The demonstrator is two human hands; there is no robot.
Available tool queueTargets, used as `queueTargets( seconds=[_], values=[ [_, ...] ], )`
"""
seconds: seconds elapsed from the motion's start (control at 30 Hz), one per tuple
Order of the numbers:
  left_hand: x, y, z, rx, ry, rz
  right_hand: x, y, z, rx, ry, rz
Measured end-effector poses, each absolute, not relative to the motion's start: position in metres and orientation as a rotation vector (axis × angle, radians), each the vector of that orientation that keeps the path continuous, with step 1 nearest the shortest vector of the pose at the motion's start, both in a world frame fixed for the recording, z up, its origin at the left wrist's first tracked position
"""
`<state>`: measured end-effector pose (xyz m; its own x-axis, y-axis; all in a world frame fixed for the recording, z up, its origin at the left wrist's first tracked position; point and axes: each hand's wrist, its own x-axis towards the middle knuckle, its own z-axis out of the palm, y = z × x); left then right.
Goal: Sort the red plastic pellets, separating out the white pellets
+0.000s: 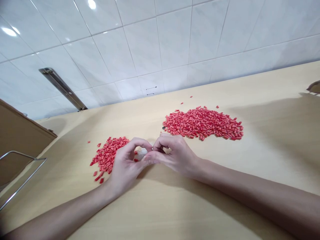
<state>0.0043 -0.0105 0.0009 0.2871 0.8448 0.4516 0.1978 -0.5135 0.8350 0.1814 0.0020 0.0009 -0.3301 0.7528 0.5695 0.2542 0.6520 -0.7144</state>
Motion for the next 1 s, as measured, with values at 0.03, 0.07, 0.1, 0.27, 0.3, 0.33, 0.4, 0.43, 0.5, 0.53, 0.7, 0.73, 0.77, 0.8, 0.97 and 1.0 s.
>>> queueTargets(
  seconds=[0.03, 0.07, 0.1, 0.27, 0.3, 0.33, 0.4, 0.43, 0.5, 0.53, 0.7, 0.73, 0.77, 0.8, 0.97, 1.0],
  values=[
    [0.0041, -0.011, 0.0018, 1.918, 0.923, 1.262, 0.1815, 0.0018, 0.0009, -0.78, -1.889, 0.64],
    [0.0042, -0.0115, 0.0029, 1.946, 0.908, 1.278, 0.1816, 0.0017, 0.001, -0.763, -1.887, 0.638],
    [0.0046, -0.012, 0.0041, 1.976, 0.887, 1.291, 0.1817, 0.0018, 0.0011, -0.748, -1.881, 0.631],
    [0.008, -0.0142, 0.0081, 2.031, 0.83, 1.383, 0.183, 0.0023, 0.002, -0.702, -1.857, 0.556],
    [0.0084, -0.0142, 0.008, 2.017, 0.837, 1.405, 0.1834, 0.0021, 0.0024, -0.703, -1.856, 0.544],
    [0.0086, -0.0138, 0.0076, 1.995, 0.85, 1.424, 0.1837, 0.0018, 0.0029, -0.706, -1.855, 0.542],
    [0.0086, -0.0126, 0.0061, 1.925, 0.893, 1.451, 0.1844, 0.0007, 0.0042, -0.718, -1.838, 0.583],
    [0.0084, -0.0119, 0.0052, 1.88, 0.916, 1.458, 0.1847, 0.0, 0.0049, -0.721, -1.828, 0.626],
    [0.0082, -0.0106, 0.0035, 1.794, 0.943, 1.454, 0.1853, -0.0012, 0.0059, -0.712, -1.823, 0.723],
    [0.0081, -0.0102, 0.0027, 1.756, 0.952, 1.448, 0.1854, -0.0018, 0.0062, -0.702, -1.823, 0.764],
    [0.0094, -0.0093, 0.0021, 1.502, 1.033, 1.465, 0.1844, -0.004, 0.0064, -0.665, -1.774, 0.962],
    [0.0098, -0.009, 0.0027, 1.453, 1.053, 1.477, 0.1841, -0.0045, 0.0066, -0.661, -1.783, 0.996],
    [0.0102, -0.0085, 0.0034, 1.417, 1.07, 1.489, 0.1839, -0.005, 0.0069, -0.657, -1.806, 1.01],
    [0.0106, -0.008, 0.0041, 1.393, 1.081, 1.496, 0.1837, -0.0054, 0.0073, -0.658, -1.841, 1.005],
    [0.0116, -0.0056, 0.0059, 1.375, 1.079, 1.498, 0.1835, -0.0048, 0.0068, -0.697, -1.855, 0.869],
    [0.0116, -0.0054, 0.0058, 1.38, 1.082, 1.5, 0.1835, -0.004, 0.006, -0.726, -1.82, 0.849]
  ],
)
